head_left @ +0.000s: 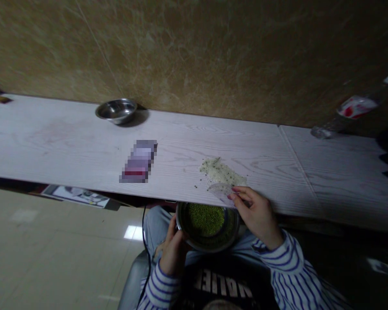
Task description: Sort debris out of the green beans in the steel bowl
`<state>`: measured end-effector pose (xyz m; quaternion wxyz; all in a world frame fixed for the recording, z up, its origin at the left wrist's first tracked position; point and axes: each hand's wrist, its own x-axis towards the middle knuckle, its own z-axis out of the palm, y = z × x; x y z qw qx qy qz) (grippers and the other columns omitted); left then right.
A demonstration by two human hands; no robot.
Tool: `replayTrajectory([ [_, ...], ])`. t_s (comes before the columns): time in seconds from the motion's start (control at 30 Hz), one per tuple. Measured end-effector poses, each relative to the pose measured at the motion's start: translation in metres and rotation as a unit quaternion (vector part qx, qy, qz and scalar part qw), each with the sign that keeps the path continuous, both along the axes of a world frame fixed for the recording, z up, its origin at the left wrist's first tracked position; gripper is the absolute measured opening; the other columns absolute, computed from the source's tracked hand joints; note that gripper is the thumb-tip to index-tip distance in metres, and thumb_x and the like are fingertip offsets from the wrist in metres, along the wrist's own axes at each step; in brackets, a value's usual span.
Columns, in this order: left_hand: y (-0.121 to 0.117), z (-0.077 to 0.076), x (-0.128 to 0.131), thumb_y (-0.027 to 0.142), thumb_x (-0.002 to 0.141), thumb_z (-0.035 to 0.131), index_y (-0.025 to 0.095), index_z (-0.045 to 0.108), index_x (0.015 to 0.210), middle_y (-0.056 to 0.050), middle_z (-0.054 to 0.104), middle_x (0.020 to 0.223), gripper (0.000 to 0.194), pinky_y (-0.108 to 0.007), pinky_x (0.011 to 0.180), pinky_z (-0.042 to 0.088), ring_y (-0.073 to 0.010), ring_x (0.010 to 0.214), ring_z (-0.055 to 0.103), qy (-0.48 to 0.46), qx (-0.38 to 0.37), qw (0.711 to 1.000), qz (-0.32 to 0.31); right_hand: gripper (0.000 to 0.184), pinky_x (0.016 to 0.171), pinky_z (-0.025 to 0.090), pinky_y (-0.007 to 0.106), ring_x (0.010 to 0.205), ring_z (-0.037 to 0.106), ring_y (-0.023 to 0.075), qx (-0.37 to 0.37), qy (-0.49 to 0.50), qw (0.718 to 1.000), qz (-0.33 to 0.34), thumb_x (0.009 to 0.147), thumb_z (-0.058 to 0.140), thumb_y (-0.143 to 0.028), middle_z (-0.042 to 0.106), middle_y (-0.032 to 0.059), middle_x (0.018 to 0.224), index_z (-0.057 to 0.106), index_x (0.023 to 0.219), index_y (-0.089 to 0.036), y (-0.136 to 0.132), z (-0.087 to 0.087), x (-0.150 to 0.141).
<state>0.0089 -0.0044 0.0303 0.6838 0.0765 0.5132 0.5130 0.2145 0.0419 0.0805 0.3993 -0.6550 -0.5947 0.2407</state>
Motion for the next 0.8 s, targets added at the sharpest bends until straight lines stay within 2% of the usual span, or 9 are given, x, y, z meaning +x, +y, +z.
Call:
replayTrajectory([
  [0.17,0.0,-0.001,-0.003,0.02,0.06,0.067,0.026,0.042,0.144,-0.005,0.068,0.094,0.088,-0.035,0.07,0.052,-0.0241,0.082,0.064,0.005,-0.024,1.0,-0.011,0.019,0.074,0.059,0.031,0.082,0.076,0.0225,0.004,-0.002,1.0,0.017,0.087,0.06,-0.032,0.079,0.0077,0.088,0.069,0.098,-0.02,0.003,0.0,-0.007],
  [0.33,0.0,-0.005,-0.004,0.018,0.058,0.066,0.026,0.047,0.139,-0.002,0.066,0.086,0.083,-0.034,0.066,0.052,-0.022,0.074,0.062,0.006,-0.018,1.0,-0.004,0.019,0.071,0.059,0.032,0.083,0.076,0.0238,0.006,-0.014,1.0,0.003,0.086,0.06,-0.031,0.079,0.0085,0.087,0.069,0.098,-0.02,0.01,-0.002,-0.01],
  [0.5,0.001,-0.004,-0.005,0.017,0.059,0.065,0.024,0.047,0.139,-0.005,0.068,0.094,0.082,-0.035,0.066,0.053,-0.0251,0.082,0.065,0.003,-0.009,1.0,0.0,0.022,0.07,0.06,0.033,0.08,0.076,0.0248,0.01,-0.01,0.999,-0.029,0.085,0.06,-0.034,0.079,0.0096,0.086,0.069,0.099,-0.019,0.014,-0.003,-0.006],
  [0.67,0.001,-0.004,-0.009,0.017,0.061,0.062,0.027,0.048,0.14,-0.004,0.068,0.097,0.08,-0.034,0.066,0.054,-0.0198,0.072,0.061,0.018,-0.013,1.0,-0.008,0.019,0.074,0.059,0.032,0.081,0.076,0.0227,0.02,-0.007,1.0,0.016,0.086,0.059,-0.032,0.079,0.0078,0.086,0.069,0.098,-0.02,0.016,-0.004,-0.018],
  [0.8,0.0,-0.007,-0.011,0.018,0.062,0.063,0.028,0.044,0.142,-0.004,0.067,0.099,0.082,-0.035,0.07,0.054,-0.023,0.081,0.062,0.024,-0.023,0.999,-0.012,0.019,0.072,0.059,0.032,0.08,0.076,0.023,0.016,-0.011,1.0,0.016,0.086,0.059,-0.031,0.079,0.0077,0.085,0.069,0.097,-0.02,0.02,-0.004,-0.023],
])
